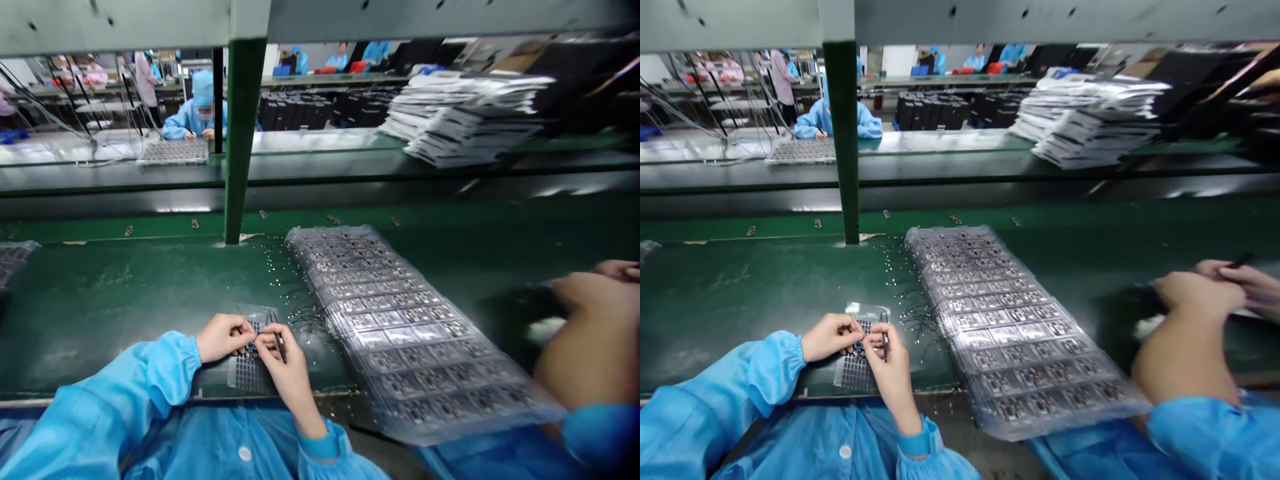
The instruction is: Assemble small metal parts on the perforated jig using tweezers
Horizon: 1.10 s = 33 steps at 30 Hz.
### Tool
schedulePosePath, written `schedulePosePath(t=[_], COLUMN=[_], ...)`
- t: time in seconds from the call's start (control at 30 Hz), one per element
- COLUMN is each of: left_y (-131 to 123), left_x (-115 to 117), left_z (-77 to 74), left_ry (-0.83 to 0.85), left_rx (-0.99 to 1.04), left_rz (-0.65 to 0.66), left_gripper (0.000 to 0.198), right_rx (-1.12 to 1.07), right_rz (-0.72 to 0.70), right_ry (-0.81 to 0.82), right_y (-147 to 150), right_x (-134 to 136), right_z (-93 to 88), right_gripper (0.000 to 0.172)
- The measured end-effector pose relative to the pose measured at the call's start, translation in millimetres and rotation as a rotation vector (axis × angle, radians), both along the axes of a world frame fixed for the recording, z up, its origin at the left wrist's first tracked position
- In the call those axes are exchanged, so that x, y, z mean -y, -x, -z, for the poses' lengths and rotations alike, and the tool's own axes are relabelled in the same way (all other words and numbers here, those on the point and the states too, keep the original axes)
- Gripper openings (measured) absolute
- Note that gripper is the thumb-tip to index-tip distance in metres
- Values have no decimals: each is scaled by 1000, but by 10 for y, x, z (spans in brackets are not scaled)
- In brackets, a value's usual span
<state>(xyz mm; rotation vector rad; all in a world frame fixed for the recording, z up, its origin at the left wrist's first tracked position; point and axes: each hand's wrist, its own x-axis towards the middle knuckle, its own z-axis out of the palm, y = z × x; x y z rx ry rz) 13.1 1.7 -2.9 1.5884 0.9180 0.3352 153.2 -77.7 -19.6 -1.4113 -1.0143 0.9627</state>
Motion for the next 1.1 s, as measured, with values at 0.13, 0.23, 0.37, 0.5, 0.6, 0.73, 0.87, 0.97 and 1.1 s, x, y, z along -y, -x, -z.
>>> schedulePosePath(t=[0.13,0.23,0.37,0.5,0.6,0.73,0.87,0.97,1.1], left_y=[-8,-14,-11,-2,-5,-16,-17,-12,-4], left_x=[-20,-25,-37,-51,-54,-62,-75,-87,-101], left_z=[41,46,61,65,52,49,69,85,87], left_ry=[-22,-45,-28,-50,-69,-80,-78,-79,-99], left_rx=[17,20,22,25,21,15,18,20,18], left_rz=[-16,-33,-36,-30,-27,-21,-24,-26,-16], left_gripper=[32,33,37,39,37,34,31,30,31], right_rx=[5,0,22,76,119,128,116,110,108], right_rz=[9,4,2,3,10,17,-1,-16,-19], right_ry=[-44,-73,-98,-139,-166,-167,-156,-151,-156], right_y=[3,0,-3,4,14,21,12,4,13], right_x=[-34,-46,-49,-55,-64,-74,-74,-77,-97], right_z=[28,35,32,27,30,51,77,84,79], right_gripper=[25,27,27,23,22,23,25,25,24])
